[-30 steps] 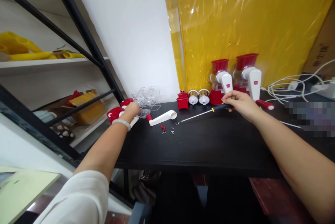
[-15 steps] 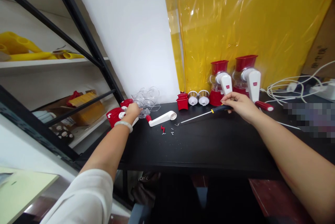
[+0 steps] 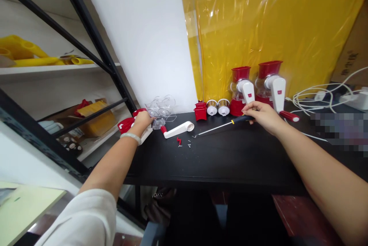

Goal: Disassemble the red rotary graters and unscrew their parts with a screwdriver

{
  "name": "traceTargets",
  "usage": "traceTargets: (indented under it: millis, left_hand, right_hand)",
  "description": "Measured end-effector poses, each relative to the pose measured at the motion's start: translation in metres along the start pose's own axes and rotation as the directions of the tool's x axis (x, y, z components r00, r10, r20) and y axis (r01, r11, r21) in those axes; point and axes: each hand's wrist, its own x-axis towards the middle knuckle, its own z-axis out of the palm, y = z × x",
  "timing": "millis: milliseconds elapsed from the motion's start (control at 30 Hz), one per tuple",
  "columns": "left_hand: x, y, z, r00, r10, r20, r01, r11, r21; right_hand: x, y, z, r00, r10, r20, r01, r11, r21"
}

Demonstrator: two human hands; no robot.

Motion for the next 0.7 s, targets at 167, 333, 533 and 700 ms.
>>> traceTargets:
  millis: [167, 333, 533, 700]
  left_hand:
    - [-0.048, 0.034, -0.029, 0.991, 0.129, -0.03, -0.126, 0.987, 0.095]
    - [-0.121, 0.094, -0.026, 0.741, 0.671, -0.008, -0.65, 0.715, -0.259]
    - [-0.136, 0.122, 0.006, 0.709, 0.704, -0.052, -0.678, 0.658, -0.327]
    - [-0.131, 0.116, 0.012, 0.668, 0.741, -0.074, -0.716, 0.611, -0.338]
  right_hand:
    - [0.0, -0.001, 0.0, 1.0, 0.008, 0.003, -0.008, 1.0, 0.028]
    - [-0.001, -0.002, 0.002, 1.0, 0.026, -0.004, -0.025, 0.998, 0.049]
    - [-0.002, -0.001, 0.003, 0.999, 0.028, 0.028, -0.03, 0.995, 0.096]
    - [-0.001, -0.002, 0.001, 1.0, 0.017, -0.002, -0.017, 0.998, 0.063]
